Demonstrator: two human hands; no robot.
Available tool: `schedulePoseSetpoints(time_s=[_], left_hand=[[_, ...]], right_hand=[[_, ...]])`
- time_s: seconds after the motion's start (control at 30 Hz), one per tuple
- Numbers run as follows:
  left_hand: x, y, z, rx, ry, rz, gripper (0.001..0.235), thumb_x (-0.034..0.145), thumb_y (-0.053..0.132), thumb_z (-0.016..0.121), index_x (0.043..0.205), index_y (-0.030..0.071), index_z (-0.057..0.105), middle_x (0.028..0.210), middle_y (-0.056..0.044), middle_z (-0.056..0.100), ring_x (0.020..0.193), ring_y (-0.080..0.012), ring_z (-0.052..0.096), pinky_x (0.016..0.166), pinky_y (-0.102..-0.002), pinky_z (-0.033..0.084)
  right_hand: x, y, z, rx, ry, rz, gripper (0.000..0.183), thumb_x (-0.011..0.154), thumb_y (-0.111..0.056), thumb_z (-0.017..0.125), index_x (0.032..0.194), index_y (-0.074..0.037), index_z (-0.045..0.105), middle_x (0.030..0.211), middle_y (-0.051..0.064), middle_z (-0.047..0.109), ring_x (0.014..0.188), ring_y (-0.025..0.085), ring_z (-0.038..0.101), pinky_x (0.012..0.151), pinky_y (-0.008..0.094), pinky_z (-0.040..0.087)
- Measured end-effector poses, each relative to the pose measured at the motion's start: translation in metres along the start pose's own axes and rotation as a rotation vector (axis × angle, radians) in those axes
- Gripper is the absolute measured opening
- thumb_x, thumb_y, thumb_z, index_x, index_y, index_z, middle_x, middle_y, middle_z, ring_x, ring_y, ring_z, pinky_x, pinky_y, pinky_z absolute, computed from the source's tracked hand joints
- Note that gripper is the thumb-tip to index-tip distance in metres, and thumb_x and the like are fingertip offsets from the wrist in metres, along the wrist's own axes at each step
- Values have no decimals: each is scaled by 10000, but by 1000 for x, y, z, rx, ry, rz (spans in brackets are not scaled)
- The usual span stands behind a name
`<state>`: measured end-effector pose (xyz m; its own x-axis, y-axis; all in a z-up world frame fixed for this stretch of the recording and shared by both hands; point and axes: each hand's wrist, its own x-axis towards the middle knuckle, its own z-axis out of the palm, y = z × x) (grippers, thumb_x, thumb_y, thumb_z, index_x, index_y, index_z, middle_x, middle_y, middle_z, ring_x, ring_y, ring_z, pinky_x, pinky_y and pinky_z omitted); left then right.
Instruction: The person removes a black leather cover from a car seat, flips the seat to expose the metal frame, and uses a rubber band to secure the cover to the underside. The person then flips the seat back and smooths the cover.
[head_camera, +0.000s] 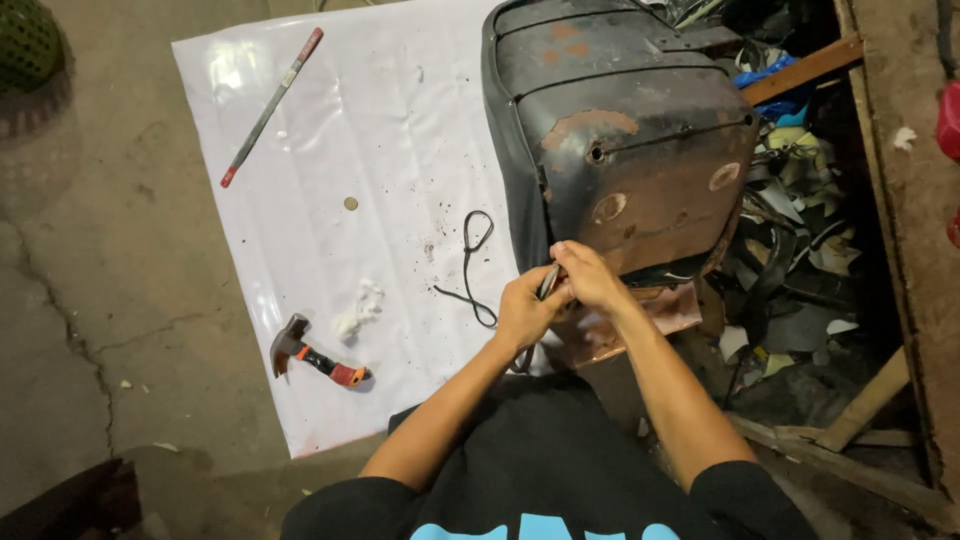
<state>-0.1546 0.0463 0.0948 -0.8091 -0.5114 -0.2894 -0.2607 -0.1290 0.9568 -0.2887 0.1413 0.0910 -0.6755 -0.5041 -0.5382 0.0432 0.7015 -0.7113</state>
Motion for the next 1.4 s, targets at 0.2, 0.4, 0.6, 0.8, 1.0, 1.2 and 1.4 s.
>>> schedulePoseSetpoints(time_s=[0.2, 0.4, 0.6, 0.8, 1.0, 1.2, 1.4], left_hand=[[5, 8, -11, -117, 112, -133, 194, 893, 262, 817, 1082, 228, 798, 919, -68, 798, 964, -297, 765, 860, -399, 582], [15, -2, -23, 9, 119, -111, 172, 906, 229, 799, 1077, 248, 791, 933, -55, 798, 973, -303, 763, 869, -405, 574], [15, 6, -31, 71, 141, -119, 267, 943, 291, 771, 1202, 241, 732, 1025, -118, 777, 1057, -380, 734, 930, -477, 570], [6, 9, -56, 406, -75, -248, 515, 1061, 643, 370, 1246, 186, 519, 922, -282, 757, 1016, -513, 732, 959, -601, 523], [-6, 7, -66, 665, -155, 50, 315, 1056, 373, 410, 1129, 132, 600, 883, -195, 749, 915, -455, 758, 810, -549, 578], [10, -19, -54, 881, 120, 535, 189, 1000, 243, 558, 1158, 228, 661, 846, -52, 678, 808, -306, 724, 681, -417, 582], [17, -21, -51, 893, 163, 581, 167, 1013, 274, 564, 1150, 264, 658, 841, -17, 685, 801, -275, 711, 670, -387, 568]], right_hand=[[1, 0, -2, -107, -29, 63, 345, 1076, -395, 535, 1173, -174, 782, 745, 103, 720, 744, 229, 709, 710, 405, 599], [-19, -34, -9, -154, -38, 22, 303, 992, -210, 628, 1264, -166, 753, 676, 56, 676, 673, 192, 665, 647, 365, 556], [-11, -11, 0, -155, 26, 14, 312, 945, -277, 739, 1247, -206, 765, 912, 89, 781, 874, 212, 748, 786, 395, 583], [-20, -18, 9, -237, 197, -230, 254, 982, -215, 715, 1213, -123, 766, 946, 148, 788, 865, 316, 764, 723, 435, 612], [-25, -11, 22, -303, 263, -412, 273, 1064, -160, 579, 1260, 0, 682, 1084, 291, 730, 1020, 468, 723, 842, 549, 610], [-22, -8, 26, -289, 336, -473, 227, 1073, -147, 576, 1212, -6, 686, 1013, 283, 730, 963, 487, 722, 788, 550, 606], [-21, -6, 26, -282, 348, -491, 192, 1059, -150, 602, 1181, -42, 704, 972, 256, 728, 943, 469, 724, 745, 530, 602]])
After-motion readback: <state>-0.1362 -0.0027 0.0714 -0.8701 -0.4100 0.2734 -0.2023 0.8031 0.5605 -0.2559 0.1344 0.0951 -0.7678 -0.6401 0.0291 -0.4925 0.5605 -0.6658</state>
